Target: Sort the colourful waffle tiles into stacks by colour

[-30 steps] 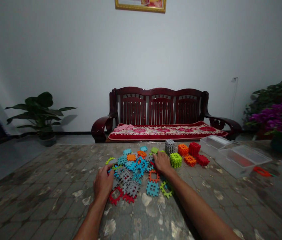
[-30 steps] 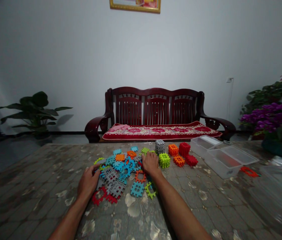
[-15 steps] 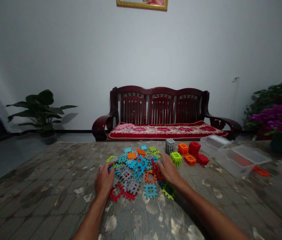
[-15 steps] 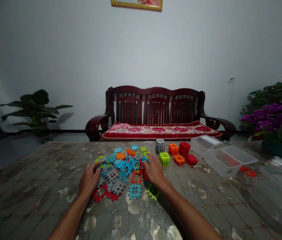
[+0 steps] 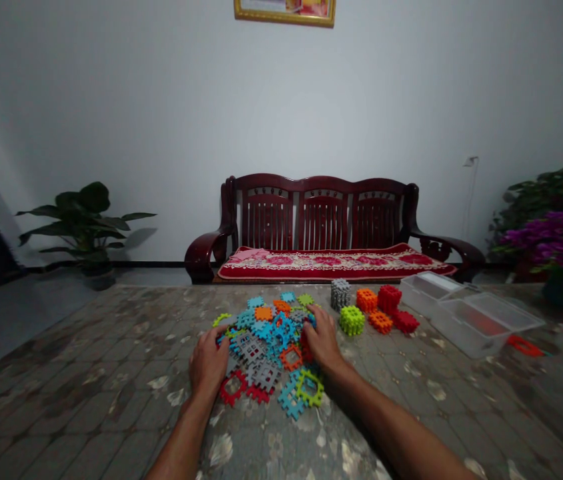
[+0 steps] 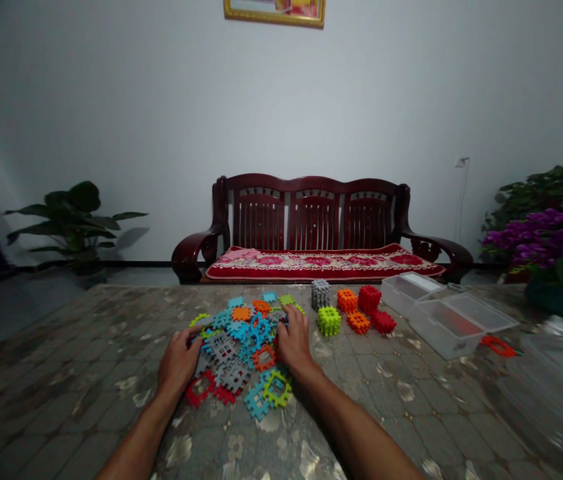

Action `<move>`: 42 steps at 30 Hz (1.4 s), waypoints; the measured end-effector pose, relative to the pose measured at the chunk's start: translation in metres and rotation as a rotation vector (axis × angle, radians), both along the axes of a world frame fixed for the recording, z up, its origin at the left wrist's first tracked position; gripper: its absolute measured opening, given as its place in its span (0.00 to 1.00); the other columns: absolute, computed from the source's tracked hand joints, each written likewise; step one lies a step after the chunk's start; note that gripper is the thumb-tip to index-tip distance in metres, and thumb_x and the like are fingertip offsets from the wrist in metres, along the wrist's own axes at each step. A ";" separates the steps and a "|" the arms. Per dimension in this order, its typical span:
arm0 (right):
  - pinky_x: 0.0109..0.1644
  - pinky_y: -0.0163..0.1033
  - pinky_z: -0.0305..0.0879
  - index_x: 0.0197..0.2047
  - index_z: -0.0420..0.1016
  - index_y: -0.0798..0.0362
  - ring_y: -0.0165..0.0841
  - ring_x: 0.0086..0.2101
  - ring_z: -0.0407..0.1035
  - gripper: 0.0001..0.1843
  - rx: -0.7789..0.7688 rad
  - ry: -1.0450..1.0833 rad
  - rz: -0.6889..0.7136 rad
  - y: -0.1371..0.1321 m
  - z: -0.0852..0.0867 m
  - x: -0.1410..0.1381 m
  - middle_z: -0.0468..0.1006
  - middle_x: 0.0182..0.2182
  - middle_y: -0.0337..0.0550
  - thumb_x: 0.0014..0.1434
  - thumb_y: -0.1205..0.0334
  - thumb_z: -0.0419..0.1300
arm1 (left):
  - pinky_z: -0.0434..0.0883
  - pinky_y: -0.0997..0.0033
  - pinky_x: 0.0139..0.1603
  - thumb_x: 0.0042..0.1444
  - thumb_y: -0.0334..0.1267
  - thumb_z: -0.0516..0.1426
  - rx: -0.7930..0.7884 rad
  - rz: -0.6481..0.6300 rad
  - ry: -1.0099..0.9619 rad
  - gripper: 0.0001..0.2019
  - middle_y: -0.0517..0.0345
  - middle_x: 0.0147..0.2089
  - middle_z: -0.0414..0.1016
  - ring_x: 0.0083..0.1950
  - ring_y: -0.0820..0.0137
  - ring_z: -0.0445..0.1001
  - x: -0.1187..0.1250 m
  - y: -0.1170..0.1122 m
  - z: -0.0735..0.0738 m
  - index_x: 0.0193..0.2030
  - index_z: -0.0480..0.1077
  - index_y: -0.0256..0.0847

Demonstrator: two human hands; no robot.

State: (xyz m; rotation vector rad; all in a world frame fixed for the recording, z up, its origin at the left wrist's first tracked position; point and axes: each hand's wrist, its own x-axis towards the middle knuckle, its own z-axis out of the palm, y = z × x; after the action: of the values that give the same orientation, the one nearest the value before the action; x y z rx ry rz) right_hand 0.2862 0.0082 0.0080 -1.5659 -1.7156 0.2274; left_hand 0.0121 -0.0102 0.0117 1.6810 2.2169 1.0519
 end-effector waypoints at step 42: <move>0.48 0.35 0.62 0.46 0.75 0.55 0.36 0.46 0.72 0.14 -0.086 -0.394 -0.085 -0.019 0.066 0.130 0.77 0.48 0.49 0.61 0.75 0.53 | 0.71 0.63 0.59 0.63 0.37 0.52 0.017 0.009 0.064 0.16 0.52 0.57 0.78 0.58 0.62 0.75 -0.001 0.003 -0.006 0.52 0.78 0.47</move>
State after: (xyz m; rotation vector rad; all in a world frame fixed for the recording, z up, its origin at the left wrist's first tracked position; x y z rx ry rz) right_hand 0.4158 -0.0111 0.0735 -1.8345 -1.9501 -0.0572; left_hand 0.0109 -0.0077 0.0060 1.7369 2.2627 1.0367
